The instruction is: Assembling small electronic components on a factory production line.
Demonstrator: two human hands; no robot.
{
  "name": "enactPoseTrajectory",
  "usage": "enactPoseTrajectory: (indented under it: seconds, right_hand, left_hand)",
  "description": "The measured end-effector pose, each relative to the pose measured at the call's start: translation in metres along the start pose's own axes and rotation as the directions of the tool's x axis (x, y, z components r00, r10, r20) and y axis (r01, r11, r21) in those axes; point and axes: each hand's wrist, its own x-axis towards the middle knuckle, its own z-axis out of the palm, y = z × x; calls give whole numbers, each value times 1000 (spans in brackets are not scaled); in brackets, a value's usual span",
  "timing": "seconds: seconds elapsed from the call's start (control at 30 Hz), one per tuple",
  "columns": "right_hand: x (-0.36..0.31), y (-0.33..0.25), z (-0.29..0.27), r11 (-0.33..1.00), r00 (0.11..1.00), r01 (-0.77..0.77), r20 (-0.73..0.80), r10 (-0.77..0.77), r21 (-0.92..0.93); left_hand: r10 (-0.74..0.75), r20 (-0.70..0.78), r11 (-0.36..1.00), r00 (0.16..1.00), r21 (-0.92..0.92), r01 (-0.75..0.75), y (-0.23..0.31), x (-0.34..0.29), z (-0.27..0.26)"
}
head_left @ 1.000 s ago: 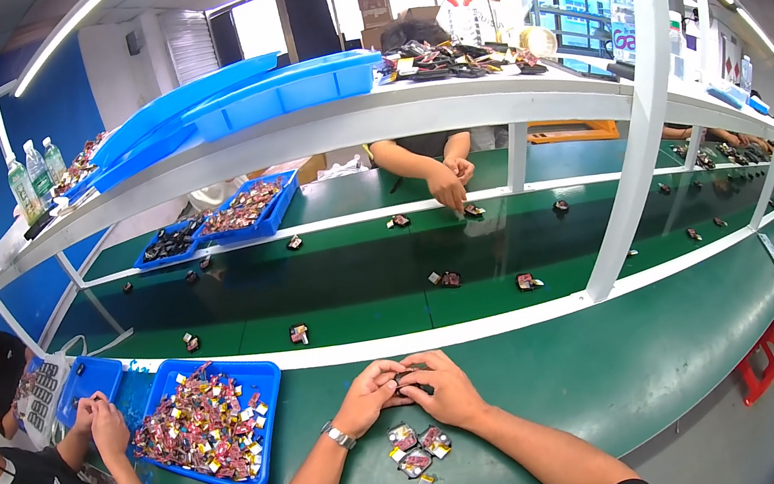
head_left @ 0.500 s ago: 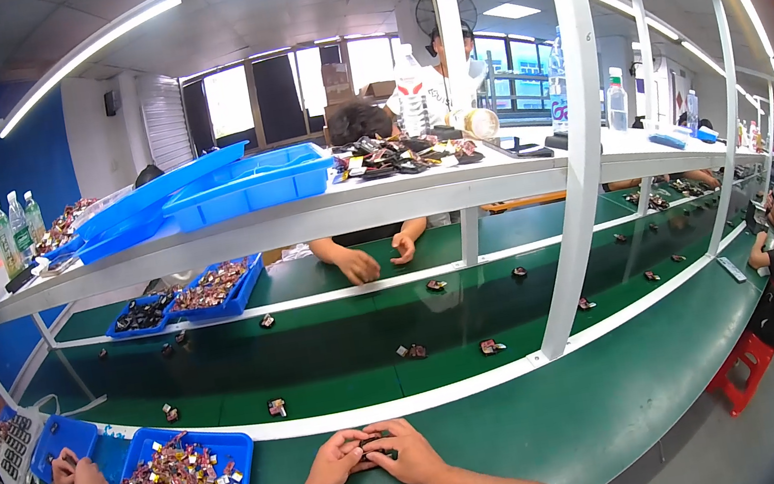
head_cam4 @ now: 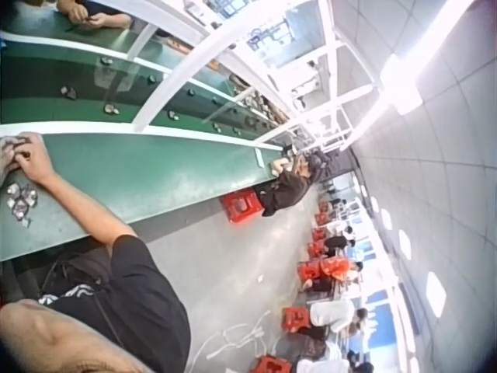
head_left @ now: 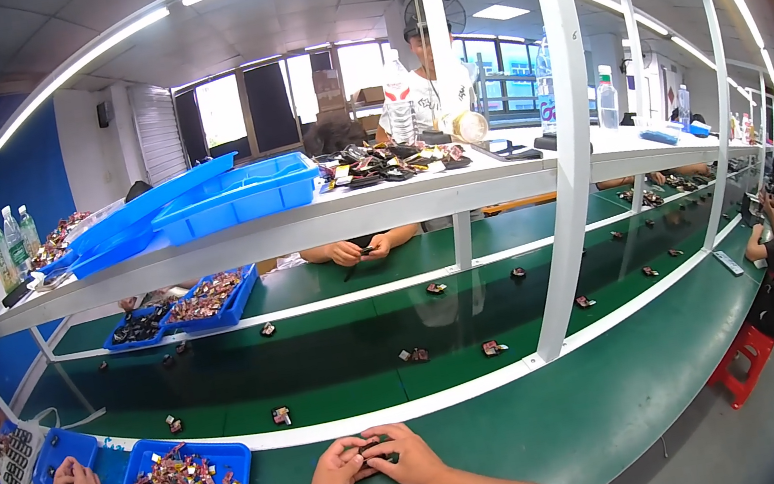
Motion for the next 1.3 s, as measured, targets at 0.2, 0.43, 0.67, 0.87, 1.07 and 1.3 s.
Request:
enactPoseTrajectory:
  seconds: [0.2, 0.43, 0.67, 0.87, 1.07, 1.3]
  right_hand:
    - [3, -6, -1, 996, 997, 72, -2, -72, -45]
    - [0, 3, 1, 999, 1000, 9, 1, -9, -45]
    - [2, 3, 3, 999, 999, 34, -6, -33, 11]
    - [1, -7, 2, 999, 999, 39, 30, -40, 34]
    - [6, -13, -6, 969, 975, 172, -112, -193, -176]
    - [13, -12, -5, 917, 950, 245, -113, -292, -314]
  left_hand:
    - [38, -40, 999, 998, 11, -38, 4, -3, 3]
    - [0, -30, 999, 1000, 41, 1, 4, -2, 6]
    - [63, -88, 996, 994, 76, -56, -3, -1, 9]
    - [74, -127, 992, 989, 111, -60, -1, -5, 8]
    - [69, -85, 997, 994, 28, -67, 4, -4, 12]
    - [41, -89, 999, 995, -4, -42, 10, -3, 15]
